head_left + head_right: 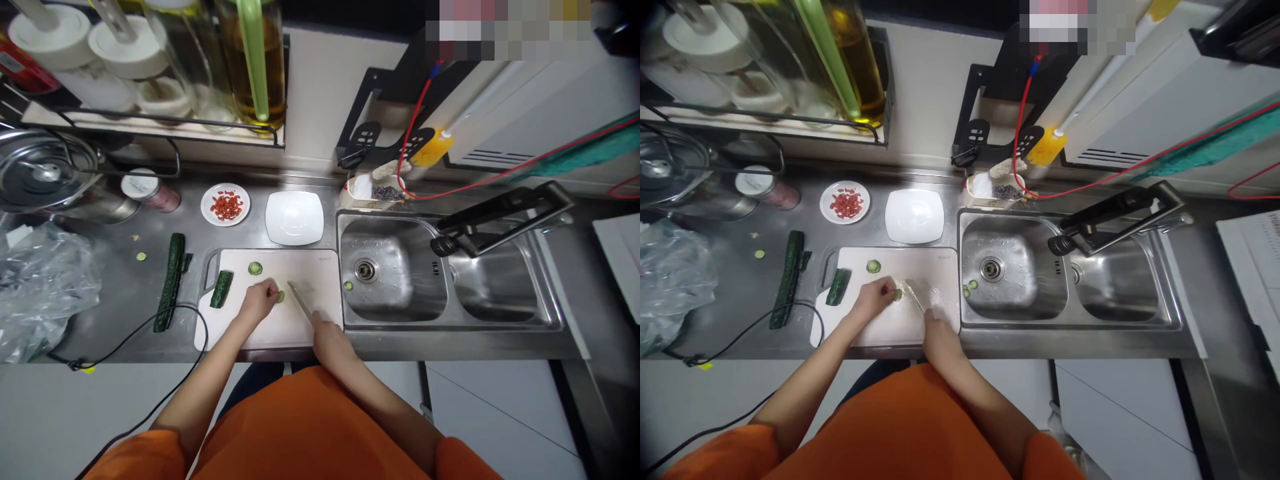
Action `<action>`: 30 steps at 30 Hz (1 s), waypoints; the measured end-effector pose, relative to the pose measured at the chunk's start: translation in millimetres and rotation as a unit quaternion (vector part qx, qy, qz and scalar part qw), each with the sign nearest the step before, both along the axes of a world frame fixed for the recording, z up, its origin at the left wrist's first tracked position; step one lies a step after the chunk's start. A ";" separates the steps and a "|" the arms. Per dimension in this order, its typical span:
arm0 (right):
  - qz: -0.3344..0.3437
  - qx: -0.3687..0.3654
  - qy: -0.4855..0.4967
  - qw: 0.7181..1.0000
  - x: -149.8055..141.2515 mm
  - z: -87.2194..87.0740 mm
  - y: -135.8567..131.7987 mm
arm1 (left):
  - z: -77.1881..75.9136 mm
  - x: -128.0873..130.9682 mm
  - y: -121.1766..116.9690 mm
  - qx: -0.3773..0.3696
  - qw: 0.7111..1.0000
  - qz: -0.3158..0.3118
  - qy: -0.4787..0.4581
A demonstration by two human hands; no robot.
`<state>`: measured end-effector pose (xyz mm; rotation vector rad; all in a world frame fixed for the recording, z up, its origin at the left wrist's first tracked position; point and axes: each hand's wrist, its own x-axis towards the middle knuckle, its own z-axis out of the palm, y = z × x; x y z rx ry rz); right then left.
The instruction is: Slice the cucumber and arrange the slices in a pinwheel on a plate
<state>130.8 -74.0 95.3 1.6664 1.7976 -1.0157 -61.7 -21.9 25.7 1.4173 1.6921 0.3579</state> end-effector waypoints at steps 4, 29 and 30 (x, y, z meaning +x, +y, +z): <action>-0.002 0.001 -0.001 1.000 3.7 -2.7 2.5 | -4.6 6.1 -2.5 -0.063 0.981 0.143 -0.116; 0.056 0.009 0.020 0.998 -13.2 -4.6 7.6 | -25.5 9.2 -23.3 0.135 0.984 0.084 0.079; 0.058 0.010 0.022 0.998 -13.4 -4.8 8.0 | -25.8 9.0 -23.2 0.135 0.984 0.083 0.078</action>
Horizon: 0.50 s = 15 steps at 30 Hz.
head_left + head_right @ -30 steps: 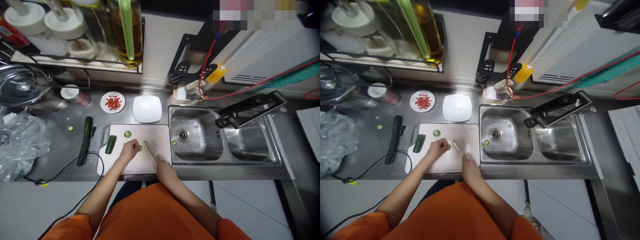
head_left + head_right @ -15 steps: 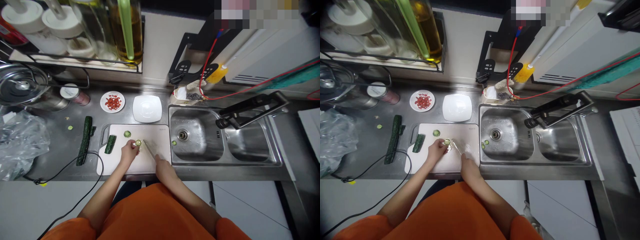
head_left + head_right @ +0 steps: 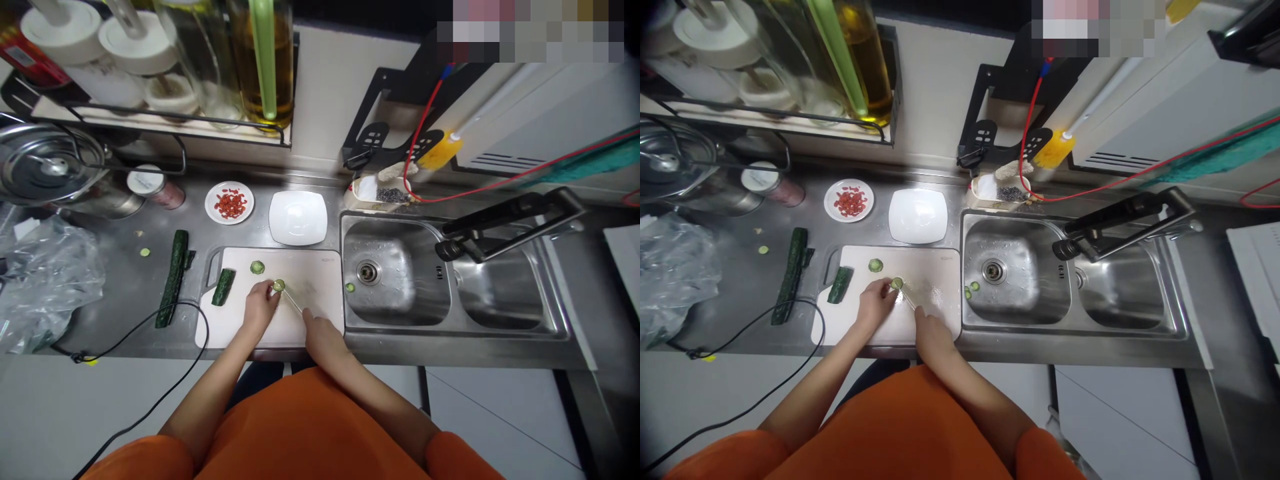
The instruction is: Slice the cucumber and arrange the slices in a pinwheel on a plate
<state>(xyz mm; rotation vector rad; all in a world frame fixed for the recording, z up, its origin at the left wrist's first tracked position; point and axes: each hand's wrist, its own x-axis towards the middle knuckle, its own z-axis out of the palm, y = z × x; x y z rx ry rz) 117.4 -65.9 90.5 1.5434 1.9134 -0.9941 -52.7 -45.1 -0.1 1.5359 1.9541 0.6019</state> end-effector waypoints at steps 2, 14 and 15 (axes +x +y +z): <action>0.002 0.003 0.001 1.000 -0.4 -0.2 0.5 | -0.6 -0.3 0.3 0.000 1.000 -0.002 0.002; -0.011 -0.005 0.012 1.000 -5.4 0.5 2.6 | 0.5 0.0 2.2 -0.010 1.000 0.005 0.002; -0.015 -0.008 0.015 1.000 -6.6 0.2 3.0 | 0.6 0.0 2.4 -0.009 1.000 0.004 0.001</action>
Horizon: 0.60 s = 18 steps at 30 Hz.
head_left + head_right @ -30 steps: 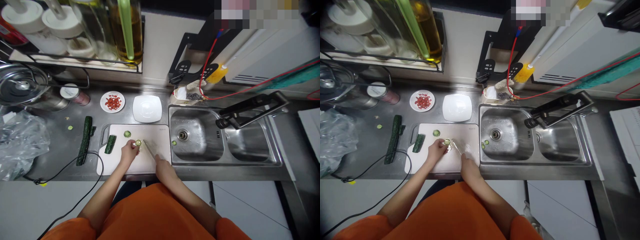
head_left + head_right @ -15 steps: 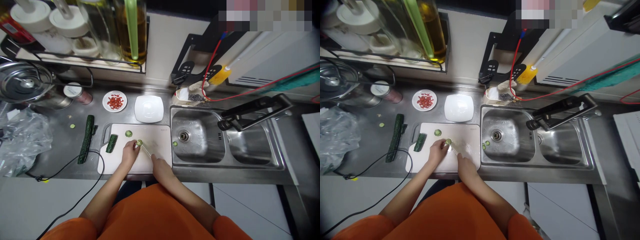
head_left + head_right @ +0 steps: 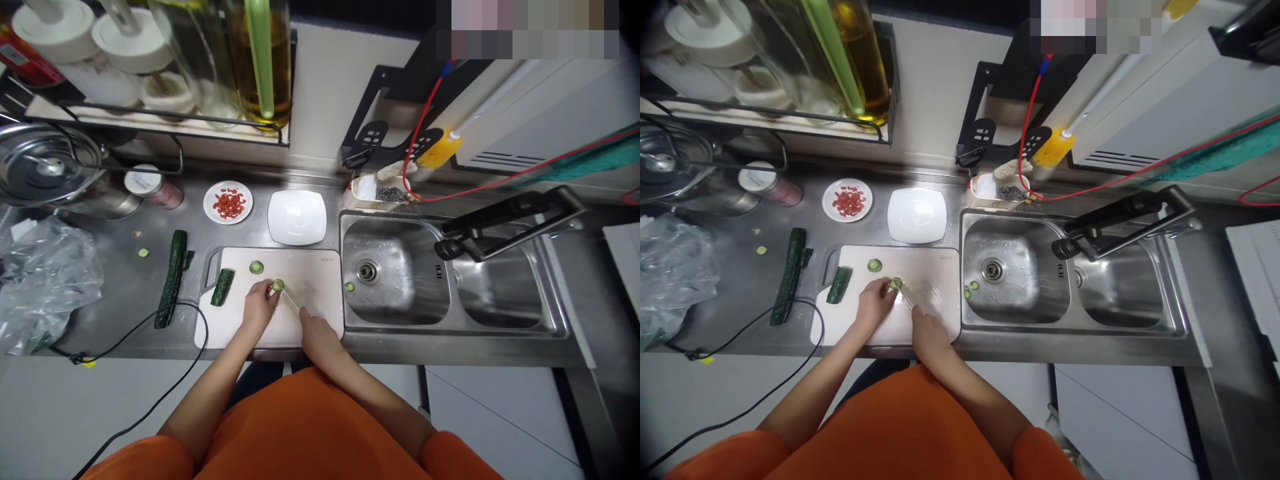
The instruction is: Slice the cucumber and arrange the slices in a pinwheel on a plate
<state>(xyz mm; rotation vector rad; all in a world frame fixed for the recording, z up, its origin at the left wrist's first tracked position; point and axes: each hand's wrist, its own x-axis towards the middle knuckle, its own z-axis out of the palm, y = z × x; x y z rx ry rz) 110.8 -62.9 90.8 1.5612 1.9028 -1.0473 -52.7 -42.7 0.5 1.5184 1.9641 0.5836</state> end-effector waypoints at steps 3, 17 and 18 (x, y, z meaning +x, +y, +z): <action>-0.010 -0.005 0.004 1.000 -2.6 -0.9 0.2 | -0.2 -0.1 0.4 0.002 1.000 -0.003 0.002; -0.017 -0.056 -0.039 0.998 38.0 11.0 -21.8 | -0.3 -1.8 7.1 -0.005 0.999 -0.039 0.012; -0.021 -0.049 -0.033 0.998 41.7 11.7 -22.8 | -0.1 -1.9 8.5 -0.006 0.999 -0.040 0.016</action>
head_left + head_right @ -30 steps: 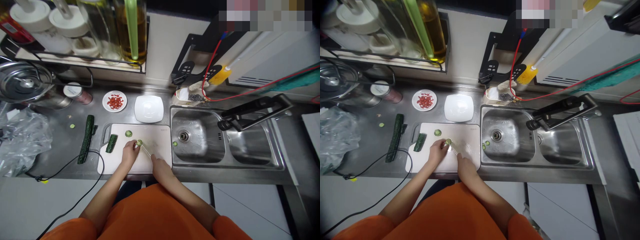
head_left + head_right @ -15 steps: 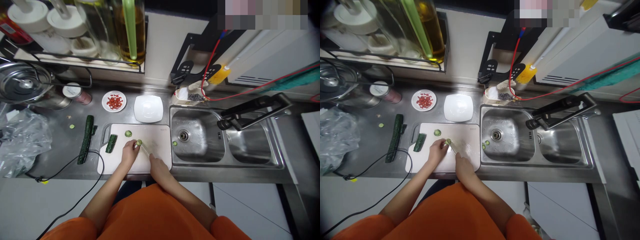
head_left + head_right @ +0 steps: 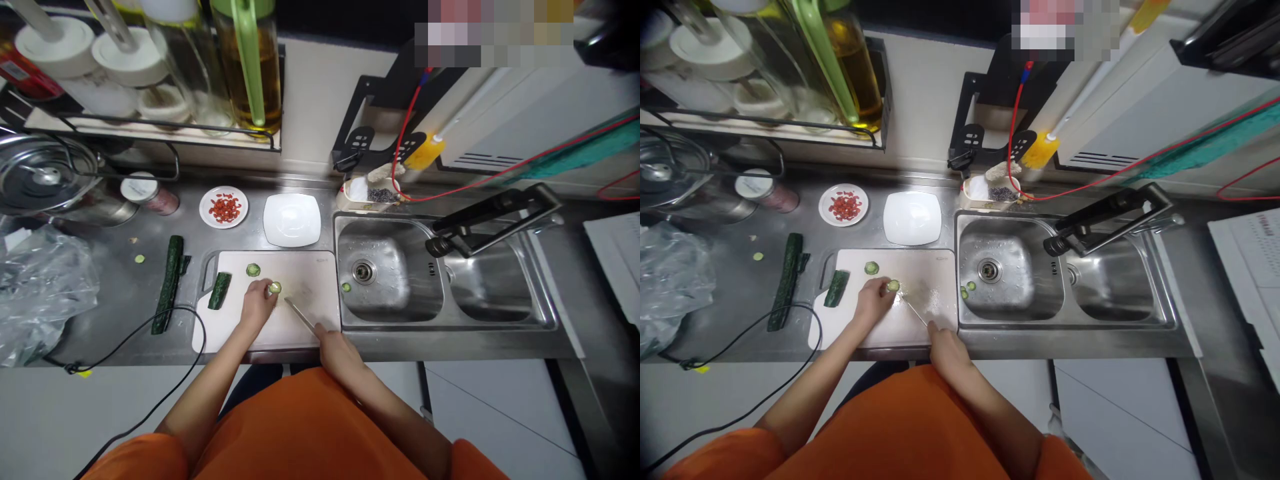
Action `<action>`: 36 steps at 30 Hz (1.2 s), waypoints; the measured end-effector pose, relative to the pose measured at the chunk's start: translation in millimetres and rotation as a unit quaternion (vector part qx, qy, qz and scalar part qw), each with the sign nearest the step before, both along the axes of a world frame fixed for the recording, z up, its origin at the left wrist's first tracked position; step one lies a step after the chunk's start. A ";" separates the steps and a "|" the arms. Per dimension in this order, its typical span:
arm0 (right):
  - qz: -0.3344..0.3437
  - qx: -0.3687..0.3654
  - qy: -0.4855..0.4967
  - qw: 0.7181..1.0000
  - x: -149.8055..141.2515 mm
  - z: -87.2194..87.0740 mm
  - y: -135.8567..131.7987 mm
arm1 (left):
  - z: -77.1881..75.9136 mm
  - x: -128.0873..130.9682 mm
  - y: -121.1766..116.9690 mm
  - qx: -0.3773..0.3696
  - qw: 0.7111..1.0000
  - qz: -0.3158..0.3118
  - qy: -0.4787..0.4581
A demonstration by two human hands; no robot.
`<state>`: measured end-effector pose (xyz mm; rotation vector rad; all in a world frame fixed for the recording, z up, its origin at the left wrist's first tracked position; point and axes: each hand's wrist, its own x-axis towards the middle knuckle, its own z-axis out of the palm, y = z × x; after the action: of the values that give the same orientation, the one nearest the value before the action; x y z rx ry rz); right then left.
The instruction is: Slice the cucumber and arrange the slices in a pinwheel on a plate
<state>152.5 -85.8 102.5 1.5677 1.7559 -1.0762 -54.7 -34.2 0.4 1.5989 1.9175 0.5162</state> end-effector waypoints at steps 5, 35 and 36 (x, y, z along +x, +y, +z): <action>-0.062 0.150 0.034 0.986 12.2 -9.3 -9.2 | 4.0 -0.8 6.9 -0.005 1.000 -0.013 0.006; -0.065 0.374 -0.014 0.925 6.2 -58.3 26.9 | 13.7 -59.7 63.6 0.032 0.973 -0.217 0.076; -0.069 0.384 0.006 0.921 8.3 -58.2 39.9 | 13.8 -58.7 64.6 0.030 0.971 -0.224 0.081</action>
<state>160.7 -45.9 44.3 2.1544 2.2536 -0.4426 -113.4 30.4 14.2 2.0895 1.5844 0.2615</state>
